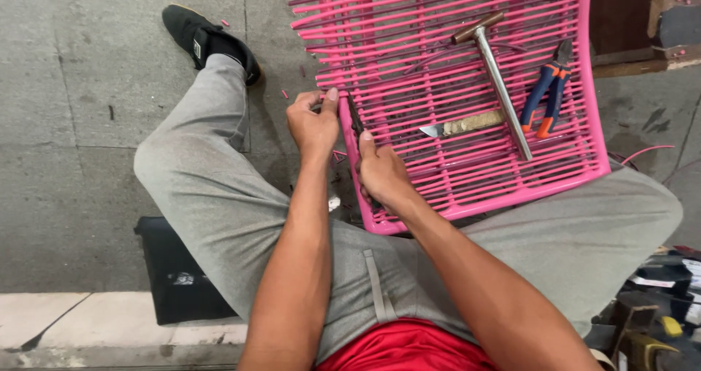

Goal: Applying pink plastic cording to a chair frame using various hand tools.

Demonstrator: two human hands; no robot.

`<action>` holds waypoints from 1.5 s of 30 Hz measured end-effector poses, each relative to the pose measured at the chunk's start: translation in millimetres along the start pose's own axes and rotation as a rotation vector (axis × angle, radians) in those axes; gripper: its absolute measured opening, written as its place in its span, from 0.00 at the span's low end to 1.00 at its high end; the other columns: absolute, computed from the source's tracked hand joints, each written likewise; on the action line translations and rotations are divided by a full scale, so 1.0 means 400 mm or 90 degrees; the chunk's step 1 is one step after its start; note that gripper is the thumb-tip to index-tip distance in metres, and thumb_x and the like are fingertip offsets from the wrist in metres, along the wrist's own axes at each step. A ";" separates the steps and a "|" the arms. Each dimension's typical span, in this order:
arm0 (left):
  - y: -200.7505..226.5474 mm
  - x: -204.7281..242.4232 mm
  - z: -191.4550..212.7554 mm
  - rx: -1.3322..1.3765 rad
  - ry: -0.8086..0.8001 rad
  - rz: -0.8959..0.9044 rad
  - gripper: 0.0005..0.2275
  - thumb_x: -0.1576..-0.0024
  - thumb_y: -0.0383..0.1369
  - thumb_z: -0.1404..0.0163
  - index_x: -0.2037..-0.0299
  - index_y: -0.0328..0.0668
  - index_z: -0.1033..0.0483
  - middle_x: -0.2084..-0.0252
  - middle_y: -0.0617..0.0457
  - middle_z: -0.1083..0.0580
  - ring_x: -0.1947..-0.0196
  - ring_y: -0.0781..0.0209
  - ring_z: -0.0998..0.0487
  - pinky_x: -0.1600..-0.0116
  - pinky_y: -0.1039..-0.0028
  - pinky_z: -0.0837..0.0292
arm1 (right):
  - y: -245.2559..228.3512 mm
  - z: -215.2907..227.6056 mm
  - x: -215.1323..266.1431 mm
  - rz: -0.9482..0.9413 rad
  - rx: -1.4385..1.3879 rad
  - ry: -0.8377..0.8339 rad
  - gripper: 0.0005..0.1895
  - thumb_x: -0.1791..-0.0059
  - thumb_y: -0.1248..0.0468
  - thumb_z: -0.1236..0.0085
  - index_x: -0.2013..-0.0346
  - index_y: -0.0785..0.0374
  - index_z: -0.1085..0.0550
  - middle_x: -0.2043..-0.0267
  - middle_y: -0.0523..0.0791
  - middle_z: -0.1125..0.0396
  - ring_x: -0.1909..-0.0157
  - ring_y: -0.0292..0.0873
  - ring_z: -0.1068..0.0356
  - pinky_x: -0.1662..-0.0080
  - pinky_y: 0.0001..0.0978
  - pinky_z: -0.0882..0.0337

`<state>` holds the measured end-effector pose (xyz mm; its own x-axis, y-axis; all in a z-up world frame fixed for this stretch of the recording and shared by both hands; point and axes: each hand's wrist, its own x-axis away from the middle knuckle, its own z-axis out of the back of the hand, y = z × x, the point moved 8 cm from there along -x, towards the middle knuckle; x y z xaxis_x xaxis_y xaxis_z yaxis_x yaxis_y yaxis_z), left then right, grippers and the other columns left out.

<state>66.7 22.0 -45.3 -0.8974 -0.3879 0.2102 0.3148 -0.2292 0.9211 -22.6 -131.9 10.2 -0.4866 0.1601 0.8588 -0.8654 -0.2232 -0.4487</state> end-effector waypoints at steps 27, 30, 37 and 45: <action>0.025 0.003 0.020 0.037 -0.006 0.106 0.13 0.47 0.37 0.38 0.62 0.30 0.18 0.70 0.48 0.19 0.71 0.63 0.19 0.64 0.69 0.24 | -0.035 0.054 0.049 0.119 0.183 -0.146 0.18 0.45 0.55 0.53 0.67 0.70 0.27 0.79 0.47 0.34 0.77 0.46 0.32 0.70 0.46 0.31; 0.032 0.015 0.014 0.055 -0.020 0.170 0.14 0.45 0.39 0.40 0.63 0.31 0.17 0.71 0.48 0.19 0.73 0.62 0.19 0.66 0.69 0.24 | -0.040 0.139 0.128 0.139 0.336 -0.068 0.16 0.45 0.56 0.52 0.59 0.69 0.30 0.74 0.54 0.33 0.70 0.54 0.30 0.64 0.51 0.32; 0.026 0.011 0.021 -0.024 0.025 0.013 0.12 0.43 0.38 0.41 0.64 0.33 0.16 0.72 0.52 0.19 0.72 0.67 0.20 0.62 0.74 0.25 | 0.010 0.285 0.148 0.373 0.560 0.170 0.21 0.54 0.58 0.37 0.52 0.69 0.29 0.58 0.57 0.31 0.52 0.62 0.32 0.52 0.54 0.32; -0.038 0.019 -0.006 0.117 -0.014 0.140 0.08 0.42 0.32 0.43 0.65 0.33 0.18 0.72 0.55 0.21 0.73 0.70 0.24 0.65 0.75 0.27 | -0.018 0.380 0.100 0.482 0.618 0.147 0.13 0.50 0.59 0.40 0.54 0.62 0.22 0.55 0.54 0.31 0.50 0.58 0.31 0.49 0.51 0.30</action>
<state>55.8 20.5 -58.3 -0.8205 -0.3907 0.4173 0.4439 0.0246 0.8957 -17.7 -269.9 85.5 -0.9174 -0.1753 0.3574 0.0382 -0.9324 -0.3594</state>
